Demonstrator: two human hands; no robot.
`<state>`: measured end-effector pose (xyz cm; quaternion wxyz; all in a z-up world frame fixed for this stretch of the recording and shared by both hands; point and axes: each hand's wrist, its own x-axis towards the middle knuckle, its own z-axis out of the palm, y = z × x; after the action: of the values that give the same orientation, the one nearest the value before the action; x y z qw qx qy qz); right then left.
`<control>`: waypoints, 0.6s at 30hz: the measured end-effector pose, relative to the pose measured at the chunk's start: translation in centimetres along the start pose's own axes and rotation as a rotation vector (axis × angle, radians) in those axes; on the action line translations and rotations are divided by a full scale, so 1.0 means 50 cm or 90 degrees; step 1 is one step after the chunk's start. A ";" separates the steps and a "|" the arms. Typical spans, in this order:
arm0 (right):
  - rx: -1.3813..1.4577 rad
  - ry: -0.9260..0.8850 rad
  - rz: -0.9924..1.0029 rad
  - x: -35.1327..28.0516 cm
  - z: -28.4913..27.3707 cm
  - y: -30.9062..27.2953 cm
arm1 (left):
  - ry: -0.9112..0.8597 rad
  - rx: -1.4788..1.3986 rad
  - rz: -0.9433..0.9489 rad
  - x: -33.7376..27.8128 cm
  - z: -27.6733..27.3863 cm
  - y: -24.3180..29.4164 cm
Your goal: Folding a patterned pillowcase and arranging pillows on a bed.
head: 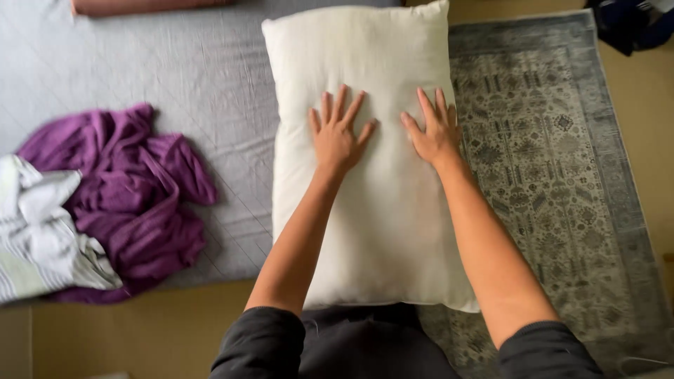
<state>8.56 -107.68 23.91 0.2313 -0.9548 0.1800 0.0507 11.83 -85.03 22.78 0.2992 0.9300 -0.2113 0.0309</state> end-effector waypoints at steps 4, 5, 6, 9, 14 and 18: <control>-0.040 -0.073 0.022 0.042 0.083 0.048 | 0.068 0.076 -0.183 -0.105 0.065 -0.018; -0.042 -0.086 0.035 0.051 0.115 0.063 | 0.044 0.104 -0.253 -0.147 0.070 -0.026; -0.043 -0.091 0.021 0.056 0.131 0.077 | 0.052 0.108 -0.264 -0.174 0.082 -0.049; 0.002 -0.075 0.016 0.061 0.190 0.110 | 0.117 0.141 -0.336 -0.264 0.106 -0.102; 0.044 -0.032 0.019 0.115 0.242 0.145 | 0.204 -0.131 -0.565 -0.268 0.177 -0.112; 0.039 -0.030 0.031 0.168 0.308 0.193 | 0.279 -0.065 -0.529 -0.229 0.265 -0.158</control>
<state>12.62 -111.30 4.64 0.2630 -0.9412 0.1988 0.0736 3.73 -82.52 5.52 0.3691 0.8915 0.2455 0.0937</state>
